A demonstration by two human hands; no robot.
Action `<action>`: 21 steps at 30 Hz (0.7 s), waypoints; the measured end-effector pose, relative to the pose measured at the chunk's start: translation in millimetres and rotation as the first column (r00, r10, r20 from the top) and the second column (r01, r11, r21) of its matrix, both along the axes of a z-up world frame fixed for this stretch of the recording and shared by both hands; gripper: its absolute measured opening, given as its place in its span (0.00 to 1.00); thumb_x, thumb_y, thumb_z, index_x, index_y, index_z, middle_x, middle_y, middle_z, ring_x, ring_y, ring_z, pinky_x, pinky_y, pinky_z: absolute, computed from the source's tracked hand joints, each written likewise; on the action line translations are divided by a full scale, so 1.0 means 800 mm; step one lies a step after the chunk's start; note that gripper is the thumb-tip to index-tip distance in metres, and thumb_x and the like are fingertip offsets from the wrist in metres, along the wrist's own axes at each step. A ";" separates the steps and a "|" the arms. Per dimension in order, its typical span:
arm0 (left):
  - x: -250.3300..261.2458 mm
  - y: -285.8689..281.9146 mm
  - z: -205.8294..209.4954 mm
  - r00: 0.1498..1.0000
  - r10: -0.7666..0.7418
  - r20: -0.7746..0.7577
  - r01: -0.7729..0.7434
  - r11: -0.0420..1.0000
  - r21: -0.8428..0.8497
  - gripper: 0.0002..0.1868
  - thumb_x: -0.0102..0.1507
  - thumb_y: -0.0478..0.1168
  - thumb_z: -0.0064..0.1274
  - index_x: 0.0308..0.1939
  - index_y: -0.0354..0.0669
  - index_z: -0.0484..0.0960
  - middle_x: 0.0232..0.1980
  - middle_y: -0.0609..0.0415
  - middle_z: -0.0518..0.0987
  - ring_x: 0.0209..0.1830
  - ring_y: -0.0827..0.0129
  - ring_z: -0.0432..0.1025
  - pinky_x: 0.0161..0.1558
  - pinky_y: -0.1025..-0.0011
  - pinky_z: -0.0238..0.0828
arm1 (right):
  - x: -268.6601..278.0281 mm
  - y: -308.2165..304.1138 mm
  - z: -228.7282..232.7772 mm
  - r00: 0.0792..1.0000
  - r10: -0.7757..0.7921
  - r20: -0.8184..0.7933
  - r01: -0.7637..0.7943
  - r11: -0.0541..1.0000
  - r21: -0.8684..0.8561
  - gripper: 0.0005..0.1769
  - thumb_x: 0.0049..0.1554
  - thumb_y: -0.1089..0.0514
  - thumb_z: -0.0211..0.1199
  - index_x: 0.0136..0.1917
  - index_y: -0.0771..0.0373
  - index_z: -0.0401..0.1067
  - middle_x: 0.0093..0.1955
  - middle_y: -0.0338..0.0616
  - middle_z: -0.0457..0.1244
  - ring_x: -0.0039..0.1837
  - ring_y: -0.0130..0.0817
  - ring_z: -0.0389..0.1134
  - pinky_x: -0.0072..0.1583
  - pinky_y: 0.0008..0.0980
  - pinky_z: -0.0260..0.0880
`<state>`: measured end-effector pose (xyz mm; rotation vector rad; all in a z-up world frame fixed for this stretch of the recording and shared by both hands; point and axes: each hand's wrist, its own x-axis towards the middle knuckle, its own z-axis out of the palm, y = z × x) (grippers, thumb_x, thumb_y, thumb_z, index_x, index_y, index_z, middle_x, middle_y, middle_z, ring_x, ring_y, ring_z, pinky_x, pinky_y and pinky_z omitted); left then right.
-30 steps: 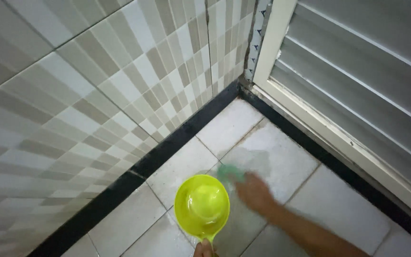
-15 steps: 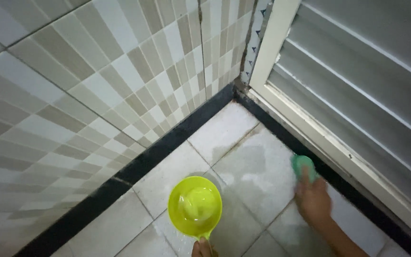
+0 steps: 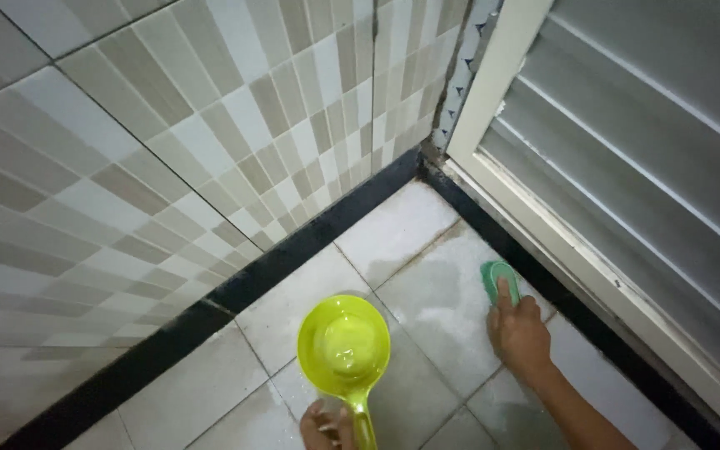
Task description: Scrubbing bathroom floor tiles and the area around the drain using a brush, water, and cleaning liquid.
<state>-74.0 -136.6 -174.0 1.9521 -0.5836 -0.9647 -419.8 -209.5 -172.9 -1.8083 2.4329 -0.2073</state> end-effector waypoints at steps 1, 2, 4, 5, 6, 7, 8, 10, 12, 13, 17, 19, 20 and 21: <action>0.000 -0.012 0.028 0.992 -0.026 0.126 0.025 1.000 0.007 0.27 0.54 0.45 0.61 0.58 0.47 0.75 0.48 0.48 0.76 0.37 0.57 0.73 0.32 0.63 0.76 | 0.000 -0.006 -0.005 1.000 0.008 -0.010 -0.008 0.999 -0.046 0.48 0.63 0.49 0.55 0.85 0.45 0.29 0.47 0.57 0.58 0.41 0.49 0.61 0.35 0.45 0.67; -0.002 -0.025 0.056 0.967 -0.049 0.250 0.047 0.999 0.014 0.34 0.50 0.41 0.65 0.61 0.42 0.74 0.56 0.47 0.70 0.48 0.56 0.71 0.37 0.59 0.80 | -0.001 -0.015 -0.009 1.000 0.016 -0.021 -0.018 0.995 -0.093 0.47 0.62 0.51 0.58 0.85 0.48 0.35 0.46 0.57 0.59 0.42 0.51 0.61 0.36 0.48 0.67; -0.026 -0.067 0.132 0.972 -0.043 0.230 0.021 0.995 0.098 0.36 0.54 0.48 0.62 0.65 0.48 0.70 0.63 0.48 0.67 0.55 0.55 0.71 0.45 0.57 0.80 | 0.010 -0.091 0.020 1.000 0.021 -0.024 -0.021 0.999 -0.028 0.41 0.62 0.51 0.54 0.83 0.48 0.39 0.49 0.57 0.58 0.47 0.51 0.62 0.36 0.47 0.67; -0.037 -0.085 0.171 0.977 -0.038 0.208 -0.001 0.983 0.184 0.38 0.57 0.55 0.59 0.70 0.54 0.66 0.71 0.50 0.64 0.61 0.54 0.71 0.54 0.55 0.79 | 0.016 -0.124 0.035 0.999 0.022 -0.029 -0.021 0.999 0.041 0.36 0.63 0.50 0.50 0.81 0.49 0.42 0.52 0.57 0.58 0.51 0.51 0.63 0.37 0.45 0.67; -0.030 -0.086 0.149 0.978 -0.038 0.206 0.000 0.983 0.182 0.38 0.57 0.55 0.59 0.70 0.54 0.66 0.71 0.50 0.64 0.61 0.54 0.71 0.54 0.55 0.79 | 0.025 -0.130 0.022 0.999 0.022 -0.031 -0.020 0.999 0.039 0.36 0.63 0.50 0.50 0.81 0.49 0.42 0.52 0.57 0.58 0.51 0.51 0.63 0.37 0.45 0.67; -0.022 -0.086 0.127 0.957 -0.116 0.266 0.070 0.982 0.176 0.40 0.58 0.59 0.55 0.71 0.53 0.64 0.69 0.49 0.63 0.62 0.53 0.70 0.53 0.57 0.79 | 0.034 -0.135 0.011 1.000 0.003 -0.022 -0.002 1.000 0.022 0.36 0.64 0.50 0.49 0.82 0.50 0.42 0.54 0.60 0.58 0.49 0.50 0.62 0.36 0.44 0.69; -0.013 -0.091 0.105 0.925 -0.183 0.332 0.134 0.977 0.165 0.42 0.58 0.62 0.51 0.73 0.52 0.62 0.67 0.47 0.61 0.63 0.53 0.70 0.53 0.58 0.78 | 0.047 -0.148 -0.002 1.000 -0.011 -0.008 0.011 1.000 -0.005 0.37 0.66 0.49 0.48 0.84 0.50 0.42 0.56 0.62 0.58 0.46 0.49 0.62 0.35 0.43 0.70; -0.012 -0.112 0.138 0.947 -0.183 0.265 0.116 0.962 0.247 0.36 0.63 0.51 0.50 0.75 0.55 0.60 0.69 0.48 0.62 0.64 0.53 0.70 0.57 0.58 0.76 | 0.050 -0.108 -0.071 0.982 0.171 0.077 -0.174 0.984 0.026 0.33 0.67 0.49 0.45 0.82 0.52 0.45 0.55 0.56 0.58 0.49 0.45 0.60 0.41 0.41 0.70; -0.002 -0.111 0.130 0.966 -0.174 0.190 0.100 0.933 0.346 0.34 0.67 0.40 0.50 0.76 0.58 0.59 0.71 0.50 0.63 0.65 0.53 0.71 0.62 0.58 0.73 | 0.037 -0.085 -0.109 0.923 0.347 0.168 -0.360 0.931 0.059 0.30 0.67 0.50 0.42 0.80 0.54 0.48 0.53 0.49 0.58 0.52 0.41 0.59 0.46 0.39 0.69; 0.008 -0.104 0.107 0.964 -0.216 0.156 0.181 0.960 0.212 0.34 0.66 0.39 0.47 0.77 0.58 0.59 0.70 0.46 0.64 0.68 0.51 0.66 0.66 0.55 0.64 | 0.024 -0.086 -0.110 0.866 0.500 0.005 -0.490 0.851 -0.189 0.25 0.68 0.51 0.44 0.75 0.58 0.56 0.53 0.52 0.62 0.53 0.47 0.64 0.58 0.48 0.66; 0.008 -0.090 0.132 0.970 -0.243 0.027 0.232 0.951 0.205 0.36 0.68 0.41 0.44 0.80 0.61 0.54 0.76 0.50 0.60 0.78 0.58 0.55 0.70 0.57 0.64 | 0.002 -0.134 0.005 0.979 0.181 -0.090 -0.184 0.983 -0.027 0.48 0.62 0.44 0.54 0.84 0.48 0.28 0.53 0.58 0.54 0.49 0.56 0.59 0.37 0.49 0.67; 0.011 -0.096 0.143 0.976 -0.215 0.010 0.207 0.951 0.231 0.35 0.68 0.40 0.44 0.79 0.63 0.55 0.77 0.51 0.61 0.78 0.57 0.56 0.73 0.57 0.58 | 0.026 -0.139 -0.072 0.960 0.162 -0.226 -0.198 0.970 -0.142 0.35 0.63 0.50 0.50 0.80 0.53 0.44 0.48 0.57 0.58 0.45 0.54 0.62 0.37 0.50 0.68; 0.004 -0.096 0.145 0.983 -0.180 -0.027 0.180 0.946 0.270 0.35 0.68 0.39 0.45 0.79 0.65 0.57 0.77 0.52 0.62 0.78 0.56 0.57 0.76 0.56 0.53 | 0.029 -0.141 -0.109 0.919 0.133 -0.371 -0.230 0.945 -0.231 0.26 0.64 0.56 0.45 0.75 0.57 0.60 0.42 0.56 0.63 0.40 0.53 0.65 0.37 0.50 0.68; 0.005 -0.097 0.134 0.983 -0.182 -0.031 0.184 0.948 0.259 0.35 0.68 0.39 0.45 0.79 0.65 0.57 0.77 0.52 0.62 0.78 0.56 0.57 0.76 0.56 0.53 | 0.069 -0.136 -0.033 0.917 0.127 -0.378 -0.229 0.943 -0.239 0.26 0.64 0.56 0.45 0.75 0.57 0.60 0.42 0.56 0.63 0.40 0.53 0.65 0.37 0.50 0.68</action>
